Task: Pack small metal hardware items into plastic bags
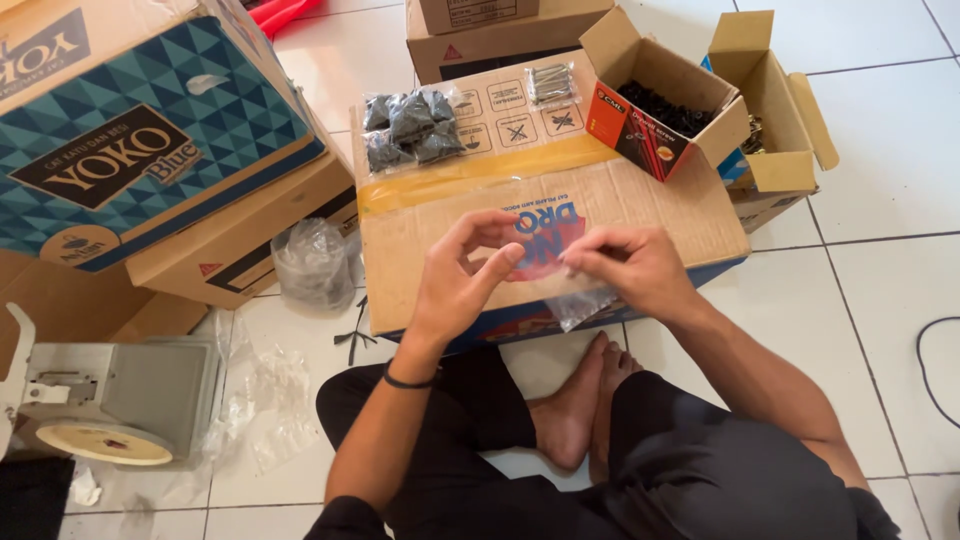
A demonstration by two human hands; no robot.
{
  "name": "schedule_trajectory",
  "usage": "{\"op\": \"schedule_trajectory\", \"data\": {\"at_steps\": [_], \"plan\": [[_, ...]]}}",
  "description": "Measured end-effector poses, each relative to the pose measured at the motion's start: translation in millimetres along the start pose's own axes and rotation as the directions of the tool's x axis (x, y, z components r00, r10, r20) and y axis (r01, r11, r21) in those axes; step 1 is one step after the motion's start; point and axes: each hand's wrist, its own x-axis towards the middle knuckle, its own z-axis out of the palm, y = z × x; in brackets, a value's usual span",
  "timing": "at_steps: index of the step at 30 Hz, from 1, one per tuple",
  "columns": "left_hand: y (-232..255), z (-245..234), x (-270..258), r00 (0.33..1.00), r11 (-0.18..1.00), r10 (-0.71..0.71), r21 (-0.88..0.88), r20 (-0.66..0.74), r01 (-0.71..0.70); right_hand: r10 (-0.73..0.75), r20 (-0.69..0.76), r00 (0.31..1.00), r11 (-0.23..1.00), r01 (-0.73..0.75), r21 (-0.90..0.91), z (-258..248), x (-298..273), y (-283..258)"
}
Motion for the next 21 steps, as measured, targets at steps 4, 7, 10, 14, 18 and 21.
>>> {"op": "schedule_trajectory", "data": {"at_steps": [4,7,10,14,18,21], "plan": [[-12.1,22.7,-8.3,0.999,0.999,-0.031,-0.021,-0.043,0.030,0.070,-0.115,0.991,0.995,-0.062,0.074,6.2,-5.1,23.1],[-8.4,21.3,-6.2,0.996,0.993,-0.010,0.113,-0.093,0.020,0.015,-0.134,0.991,0.998,-0.005,0.069,1.1,-4.9,16.7],[-6.5,15.5,-8.8,0.994,0.956,0.101,0.281,-0.039,-0.086,-0.338,-0.076,0.938,0.939,0.329,-0.103,-15.5,-0.9,-0.1],[19.2,16.2,-16.2,0.966,0.862,0.228,0.435,0.123,-0.259,-0.560,0.187,0.807,0.731,0.588,-0.347,-20.5,-0.7,-24.8],[15.2,11.4,-22.5,0.944,0.727,0.239,0.602,0.227,-0.329,-0.590,0.312,0.744,0.633,0.667,-0.394,-18.7,4.4,-29.8],[17.3,6.0,-21.5,0.946,0.716,0.207,0.620,0.249,-0.320,-0.591,0.305,0.747,0.649,0.665,-0.370,-17.3,6.8,-38.5]]}}
